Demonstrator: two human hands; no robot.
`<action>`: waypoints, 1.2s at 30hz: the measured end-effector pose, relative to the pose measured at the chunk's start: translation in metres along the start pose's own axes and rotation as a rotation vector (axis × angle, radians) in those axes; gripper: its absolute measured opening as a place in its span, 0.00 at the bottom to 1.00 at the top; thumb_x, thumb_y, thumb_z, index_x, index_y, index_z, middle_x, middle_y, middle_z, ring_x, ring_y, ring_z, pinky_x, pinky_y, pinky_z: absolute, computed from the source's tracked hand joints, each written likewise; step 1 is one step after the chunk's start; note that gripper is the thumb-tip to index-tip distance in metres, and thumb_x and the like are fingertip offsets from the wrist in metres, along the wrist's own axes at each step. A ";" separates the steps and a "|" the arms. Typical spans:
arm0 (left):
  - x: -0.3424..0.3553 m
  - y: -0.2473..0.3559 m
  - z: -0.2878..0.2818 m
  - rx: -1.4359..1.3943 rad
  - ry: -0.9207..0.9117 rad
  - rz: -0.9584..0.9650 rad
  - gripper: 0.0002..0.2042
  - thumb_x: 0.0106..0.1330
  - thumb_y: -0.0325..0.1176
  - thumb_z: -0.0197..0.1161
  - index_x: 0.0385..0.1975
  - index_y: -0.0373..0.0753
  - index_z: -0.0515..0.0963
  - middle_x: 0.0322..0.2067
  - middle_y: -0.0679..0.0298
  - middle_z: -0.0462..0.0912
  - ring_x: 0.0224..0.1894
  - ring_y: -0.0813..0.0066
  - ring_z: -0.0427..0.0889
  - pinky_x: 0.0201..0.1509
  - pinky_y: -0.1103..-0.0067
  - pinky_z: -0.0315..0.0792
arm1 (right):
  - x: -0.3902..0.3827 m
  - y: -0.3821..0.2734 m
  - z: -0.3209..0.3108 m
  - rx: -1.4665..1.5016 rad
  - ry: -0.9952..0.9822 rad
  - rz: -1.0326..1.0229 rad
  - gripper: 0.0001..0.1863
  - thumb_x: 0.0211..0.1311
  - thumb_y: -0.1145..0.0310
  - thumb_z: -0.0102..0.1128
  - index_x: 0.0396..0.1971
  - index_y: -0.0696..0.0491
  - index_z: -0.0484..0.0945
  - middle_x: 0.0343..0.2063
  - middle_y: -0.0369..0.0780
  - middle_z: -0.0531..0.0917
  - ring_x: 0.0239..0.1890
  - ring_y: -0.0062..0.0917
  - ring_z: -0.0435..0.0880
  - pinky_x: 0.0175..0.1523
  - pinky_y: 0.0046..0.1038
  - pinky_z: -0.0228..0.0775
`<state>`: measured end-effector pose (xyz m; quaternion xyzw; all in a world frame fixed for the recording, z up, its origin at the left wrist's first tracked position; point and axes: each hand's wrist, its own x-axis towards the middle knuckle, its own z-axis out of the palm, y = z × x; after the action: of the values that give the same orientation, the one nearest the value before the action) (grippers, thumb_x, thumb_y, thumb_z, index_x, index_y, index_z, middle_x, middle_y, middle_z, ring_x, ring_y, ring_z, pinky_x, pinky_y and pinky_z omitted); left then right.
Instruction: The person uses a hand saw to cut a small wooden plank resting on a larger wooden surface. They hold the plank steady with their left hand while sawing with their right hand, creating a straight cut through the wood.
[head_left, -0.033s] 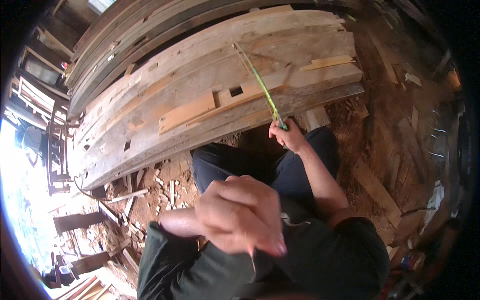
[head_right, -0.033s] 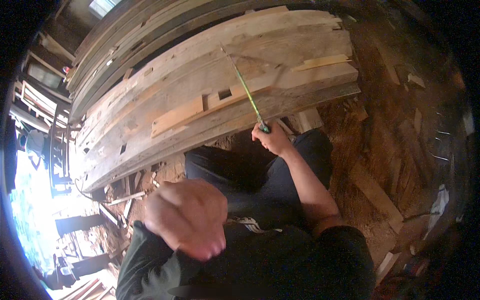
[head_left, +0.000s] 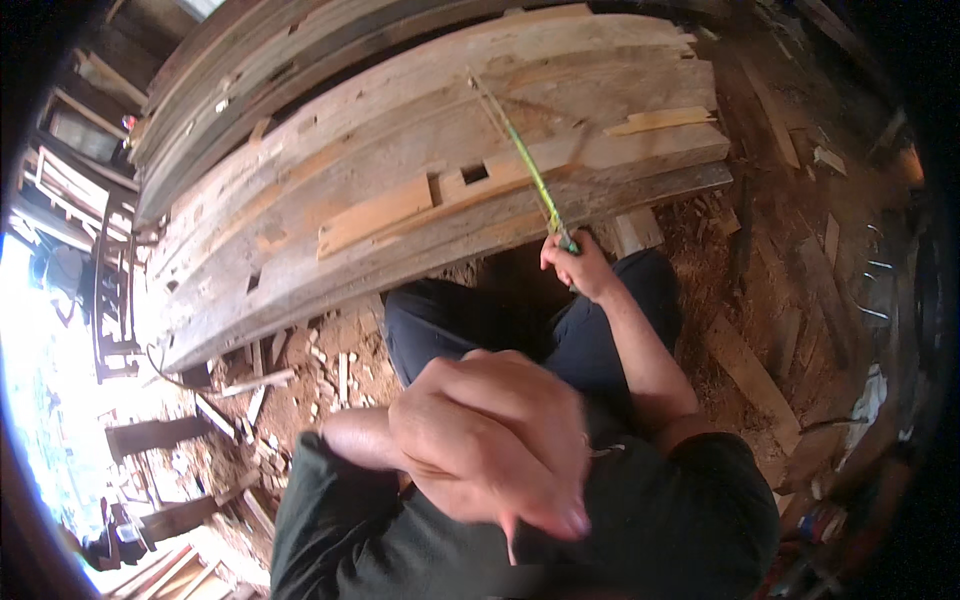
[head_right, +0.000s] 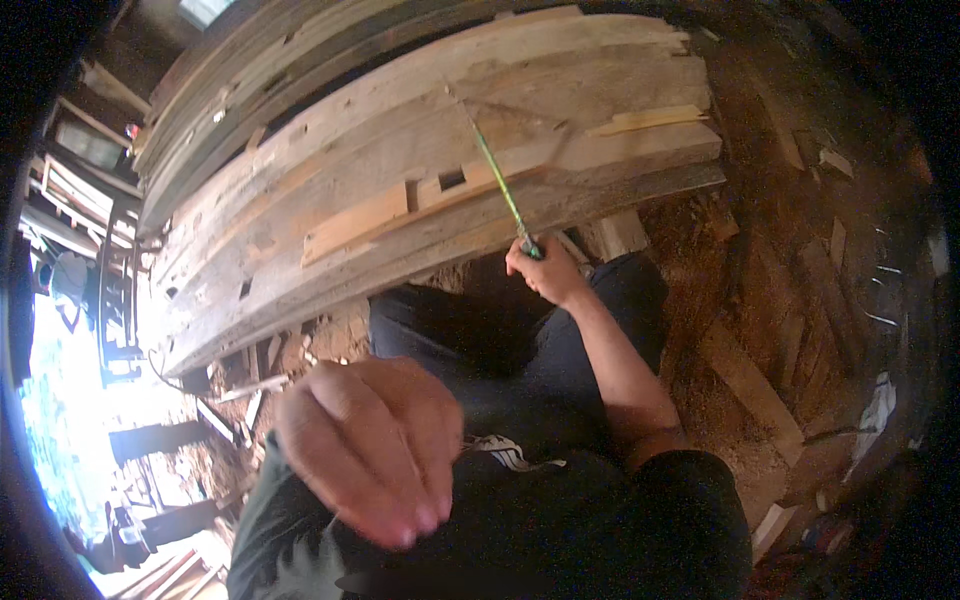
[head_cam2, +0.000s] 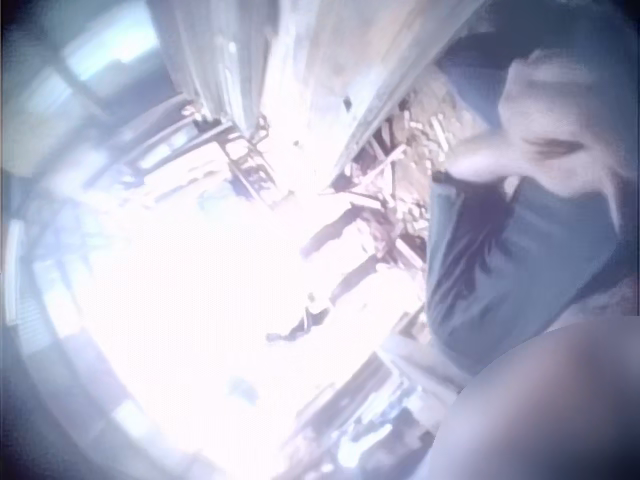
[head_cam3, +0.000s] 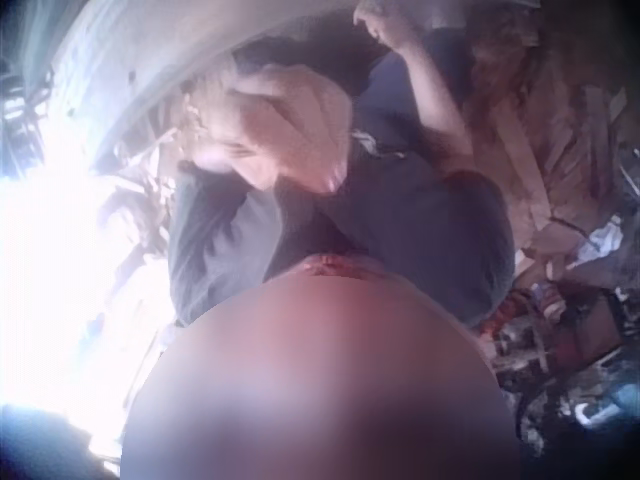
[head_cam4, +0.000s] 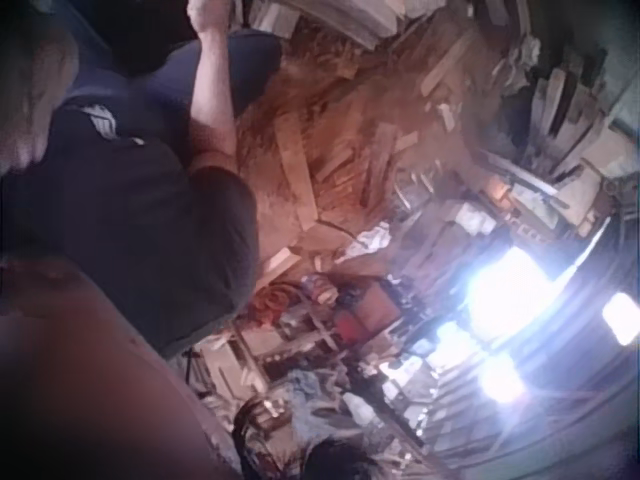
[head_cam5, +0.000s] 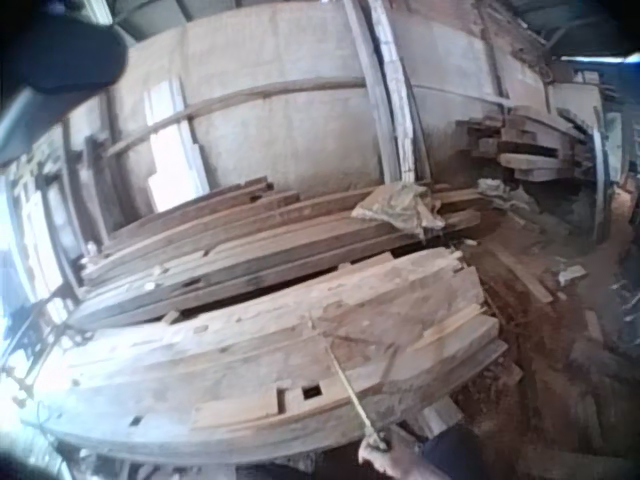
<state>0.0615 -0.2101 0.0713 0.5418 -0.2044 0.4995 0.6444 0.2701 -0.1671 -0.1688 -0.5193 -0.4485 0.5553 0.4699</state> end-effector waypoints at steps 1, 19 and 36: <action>0.003 -0.004 0.004 -0.057 -0.017 -0.002 0.07 0.69 0.26 0.65 0.29 0.32 0.85 0.29 0.52 0.86 0.26 0.63 0.86 0.21 0.77 0.72 | 0.001 0.002 -0.001 -0.011 0.010 0.022 0.14 0.66 0.62 0.63 0.21 0.51 0.80 0.14 0.28 0.75 0.15 0.12 0.71 0.20 0.21 0.59; -0.022 -0.062 0.077 -1.037 0.283 -0.101 0.20 0.55 0.40 0.81 0.28 0.34 0.75 0.25 0.66 0.80 0.24 0.79 0.77 0.26 0.83 0.71 | 0.010 -0.003 0.005 0.098 -0.024 -0.077 0.13 0.69 0.64 0.58 0.23 0.52 0.79 0.16 0.28 0.74 0.15 0.09 0.66 0.20 0.19 0.53; -0.016 -0.047 -0.079 0.878 -0.058 -0.058 0.18 0.59 0.44 0.76 0.36 0.36 0.80 0.29 0.62 0.83 0.31 0.66 0.81 0.34 0.72 0.76 | 0.001 0.002 -0.007 0.049 -0.066 -0.060 0.11 0.69 0.66 0.60 0.26 0.53 0.77 0.23 0.34 0.81 0.16 0.10 0.70 0.20 0.17 0.60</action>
<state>0.0735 -0.1420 0.0094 0.7834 0.0245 0.5052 0.3611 0.2766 -0.1662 -0.1709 -0.4755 -0.4653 0.5687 0.4838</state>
